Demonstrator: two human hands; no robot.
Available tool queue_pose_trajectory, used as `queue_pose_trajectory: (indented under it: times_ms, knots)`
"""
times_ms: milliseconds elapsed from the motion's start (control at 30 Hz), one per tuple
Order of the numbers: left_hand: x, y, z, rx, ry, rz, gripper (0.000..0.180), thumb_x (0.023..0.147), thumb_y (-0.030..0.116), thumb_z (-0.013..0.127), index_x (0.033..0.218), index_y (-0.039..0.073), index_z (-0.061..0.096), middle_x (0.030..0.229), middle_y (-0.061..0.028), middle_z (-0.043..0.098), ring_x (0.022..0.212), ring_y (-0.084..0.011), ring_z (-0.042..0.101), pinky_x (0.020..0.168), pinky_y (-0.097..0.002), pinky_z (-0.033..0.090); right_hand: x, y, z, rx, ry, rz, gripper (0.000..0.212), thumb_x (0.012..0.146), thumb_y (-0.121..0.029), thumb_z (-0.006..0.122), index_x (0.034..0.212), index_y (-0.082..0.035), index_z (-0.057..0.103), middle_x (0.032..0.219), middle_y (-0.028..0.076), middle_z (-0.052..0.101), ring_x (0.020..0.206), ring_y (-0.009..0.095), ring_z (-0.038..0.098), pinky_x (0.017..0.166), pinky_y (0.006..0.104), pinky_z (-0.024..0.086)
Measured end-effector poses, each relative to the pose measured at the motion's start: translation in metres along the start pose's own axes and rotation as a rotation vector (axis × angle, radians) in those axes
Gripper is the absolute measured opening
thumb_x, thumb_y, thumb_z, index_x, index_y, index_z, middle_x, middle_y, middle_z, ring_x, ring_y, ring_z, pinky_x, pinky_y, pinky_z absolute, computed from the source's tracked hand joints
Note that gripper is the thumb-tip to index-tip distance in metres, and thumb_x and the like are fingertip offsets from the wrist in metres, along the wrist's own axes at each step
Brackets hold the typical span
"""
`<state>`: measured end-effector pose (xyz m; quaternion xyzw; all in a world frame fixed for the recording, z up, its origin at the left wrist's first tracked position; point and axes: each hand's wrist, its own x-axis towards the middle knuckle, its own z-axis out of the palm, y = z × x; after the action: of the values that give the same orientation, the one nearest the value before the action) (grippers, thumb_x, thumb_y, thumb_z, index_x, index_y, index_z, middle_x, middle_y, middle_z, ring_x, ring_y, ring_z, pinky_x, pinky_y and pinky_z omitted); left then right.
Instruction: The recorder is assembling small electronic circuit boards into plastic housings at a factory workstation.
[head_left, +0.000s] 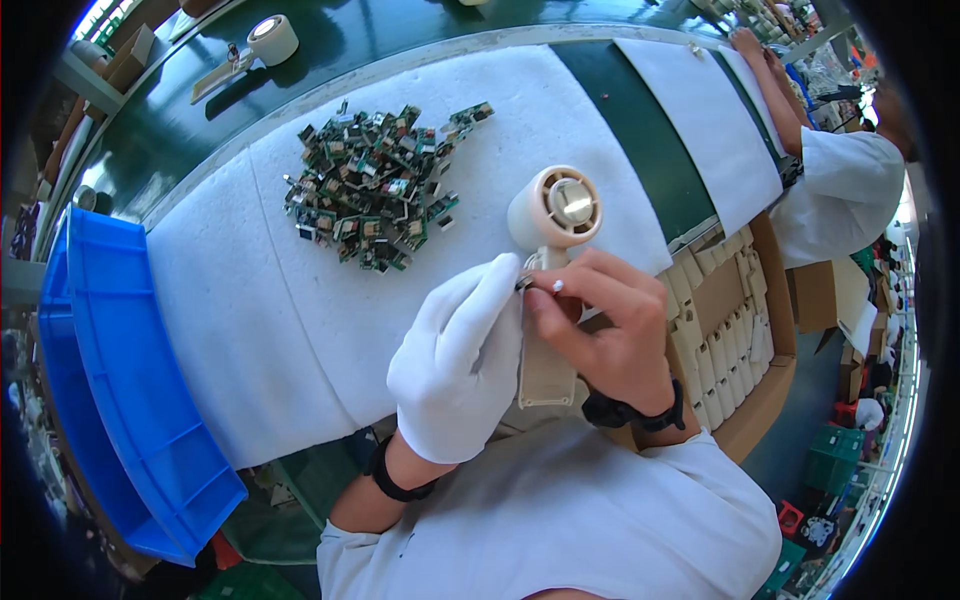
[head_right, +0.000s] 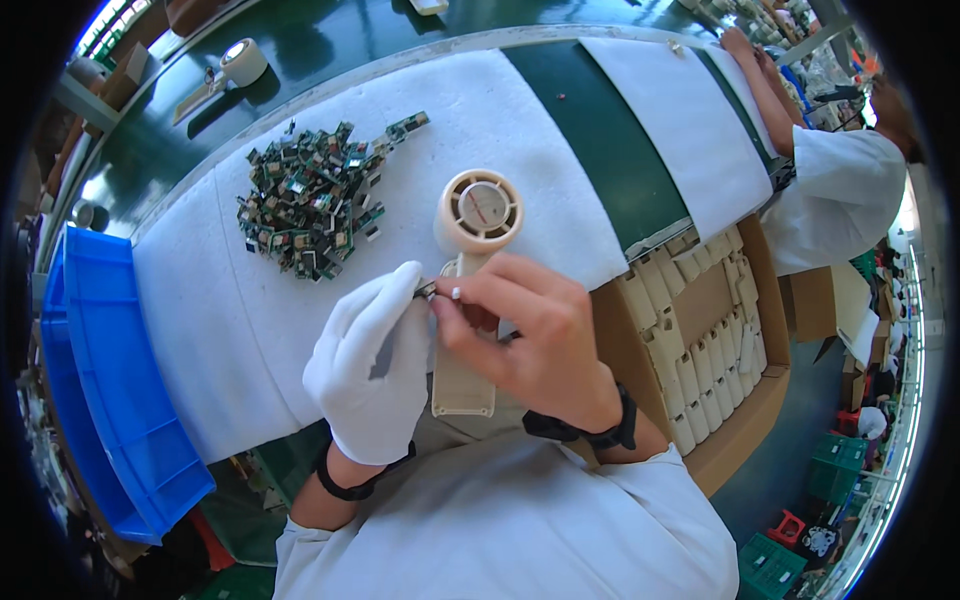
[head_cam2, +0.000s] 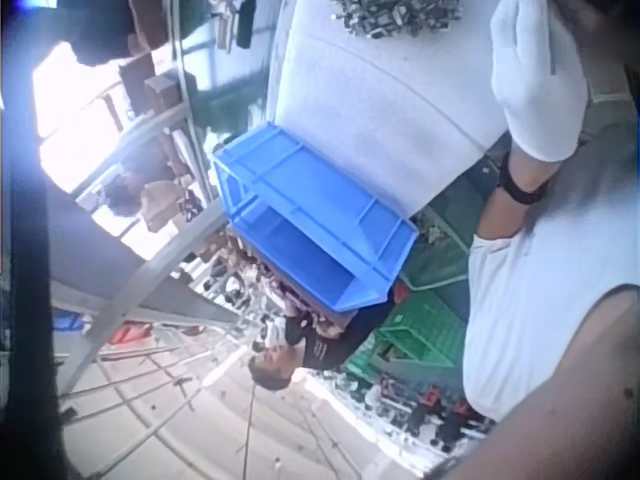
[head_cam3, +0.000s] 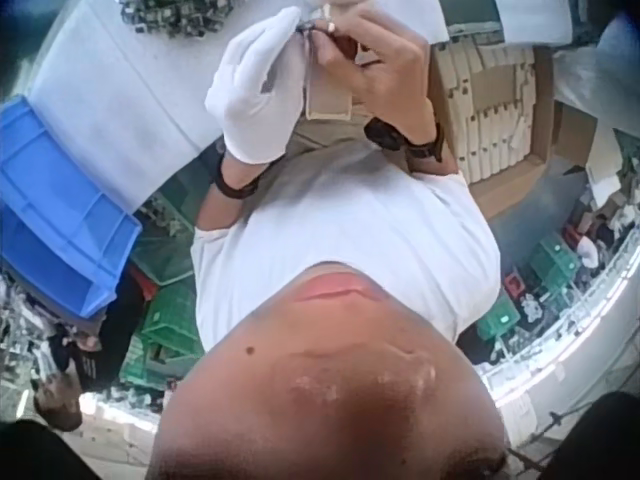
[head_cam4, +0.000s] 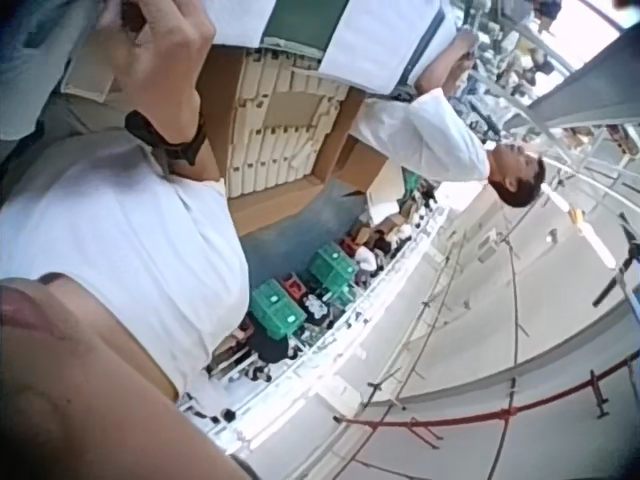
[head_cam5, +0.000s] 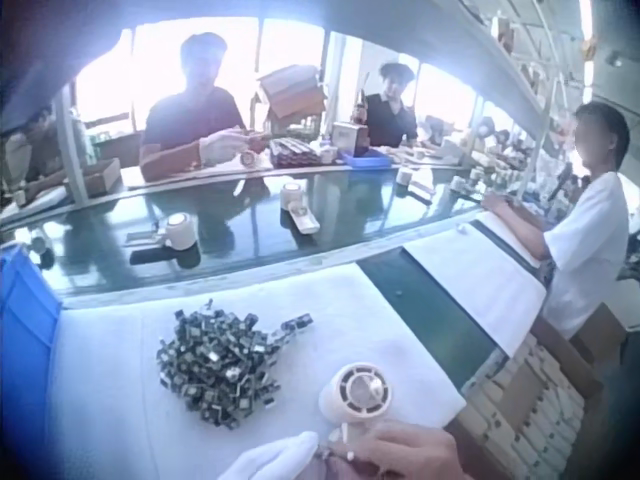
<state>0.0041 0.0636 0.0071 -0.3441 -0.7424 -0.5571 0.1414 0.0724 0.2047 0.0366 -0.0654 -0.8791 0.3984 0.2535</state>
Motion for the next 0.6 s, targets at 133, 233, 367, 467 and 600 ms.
queue_pose_trajectory:
  times_ms: [133,233,367,467,600]
  knots:
    - [0.008,0.001,-0.004,-0.151,-0.070,-0.145,0.033,0.083,-0.006,0.073,0.115,0.005,0.073,0.102,-0.0114,0.073,0.082,-0.0239,0.071,0.073,-0.0303,0.056,0.003,-0.002,-0.005,0.123,0.057,0.076,0.016,0.082,-0.003,0.078,0.098,-0.002,0.077,0.078,0.004,0.069,0.064,0.008,0.060,0.057,0.0228,0.048]
    - [0.007,0.001,-0.006,-0.226,-0.086,-0.224,0.033,0.084,-0.006,0.073,0.114,0.005,0.073,0.100,-0.0118,0.073,0.082,-0.0228,0.072,0.073,-0.0302,0.056,-0.005,0.006,-0.004,0.187,0.087,0.073,0.015,0.083,-0.004,0.078,0.098,-0.003,0.078,0.081,0.003,0.070,0.067,0.007,0.060,0.059,0.0229,0.048]
    - [0.006,0.002,-0.005,-0.273,-0.089,-0.259,0.031,0.084,-0.006,0.073,0.114,0.004,0.073,0.100,-0.0124,0.073,0.083,-0.0217,0.071,0.074,-0.0301,0.056,-0.005,0.002,-0.006,0.203,0.069,0.088,0.015,0.082,0.000,0.077,0.097,-0.001,0.077,0.086,0.005,0.072,0.071,0.008,0.060,0.062,0.0227,0.046]
    - [0.006,0.000,-0.005,-0.292,-0.097,-0.272,0.031,0.084,-0.006,0.072,0.114,0.003,0.073,0.100,-0.0128,0.073,0.084,-0.0218,0.071,0.075,-0.0304,0.055,-0.004,0.000,-0.009,0.227,0.015,0.120,0.014,0.082,0.002,0.076,0.095,0.000,0.076,0.087,0.006,0.072,0.071,0.009,0.059,0.064,0.0225,0.045]
    - [0.007,-0.002,-0.008,-0.332,-0.124,-0.304,0.030,0.085,-0.007,0.072,0.114,0.003,0.073,0.101,-0.0134,0.073,0.086,-0.0232,0.072,0.076,-0.0312,0.055,-0.001,-0.001,-0.018,0.308,-0.088,0.190,0.012,0.080,0.001,0.077,0.092,-0.001,0.076,0.082,0.004,0.068,0.068,0.008,0.058,0.062,0.0221,0.045]
